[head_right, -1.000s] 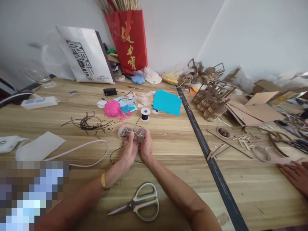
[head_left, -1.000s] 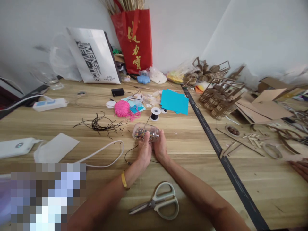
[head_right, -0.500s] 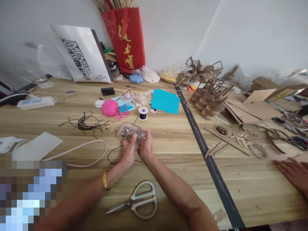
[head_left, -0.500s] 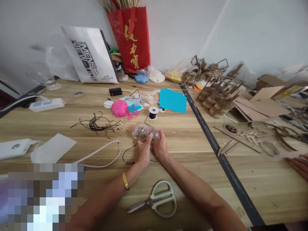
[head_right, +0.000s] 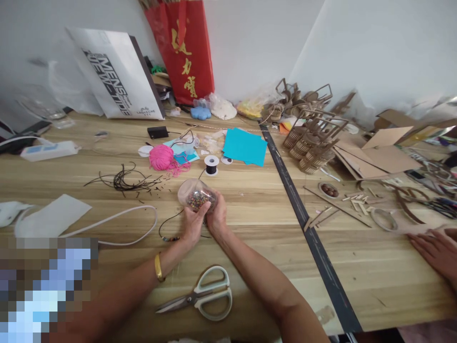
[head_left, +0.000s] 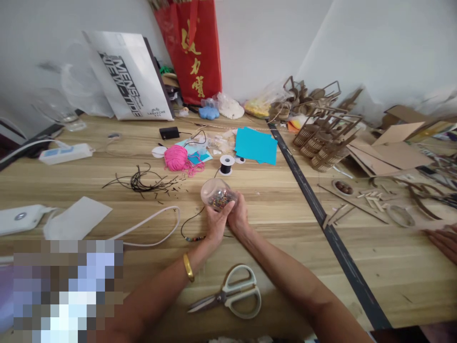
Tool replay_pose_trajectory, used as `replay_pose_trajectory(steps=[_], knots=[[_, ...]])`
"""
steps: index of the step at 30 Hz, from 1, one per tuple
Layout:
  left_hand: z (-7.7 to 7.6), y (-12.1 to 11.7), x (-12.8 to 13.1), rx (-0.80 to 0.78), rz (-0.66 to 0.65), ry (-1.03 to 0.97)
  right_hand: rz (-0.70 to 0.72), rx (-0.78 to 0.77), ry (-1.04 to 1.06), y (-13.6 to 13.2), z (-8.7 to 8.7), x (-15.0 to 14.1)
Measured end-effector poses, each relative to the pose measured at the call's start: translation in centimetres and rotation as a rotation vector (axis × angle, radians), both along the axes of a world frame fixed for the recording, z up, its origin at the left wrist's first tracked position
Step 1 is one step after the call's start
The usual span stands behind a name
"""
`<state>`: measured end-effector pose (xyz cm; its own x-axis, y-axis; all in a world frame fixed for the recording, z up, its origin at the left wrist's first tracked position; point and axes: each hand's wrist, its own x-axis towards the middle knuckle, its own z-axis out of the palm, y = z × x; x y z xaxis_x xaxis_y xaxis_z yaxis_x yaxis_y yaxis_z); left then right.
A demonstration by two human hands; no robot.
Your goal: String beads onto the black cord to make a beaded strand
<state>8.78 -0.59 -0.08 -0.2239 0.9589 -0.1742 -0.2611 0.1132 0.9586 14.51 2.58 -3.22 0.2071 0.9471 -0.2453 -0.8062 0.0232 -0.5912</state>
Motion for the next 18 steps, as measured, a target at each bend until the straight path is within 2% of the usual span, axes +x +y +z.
replay_pose_trajectory(steps=[6,12,18], knots=[[0.6,-0.1,-0.2,-0.031,-0.03,0.018,0.034,-0.016,-0.014,0.4,-0.4,0.4],[0.2,0.1,-0.5,-0.049,-0.062,0.068,0.06,-0.006,-0.058,0.5,-0.5,0.9],[0.6,0.2,-0.7,-0.027,-0.072,0.127,0.026,-0.019,-0.153,0.3,-1.0,1.2]])
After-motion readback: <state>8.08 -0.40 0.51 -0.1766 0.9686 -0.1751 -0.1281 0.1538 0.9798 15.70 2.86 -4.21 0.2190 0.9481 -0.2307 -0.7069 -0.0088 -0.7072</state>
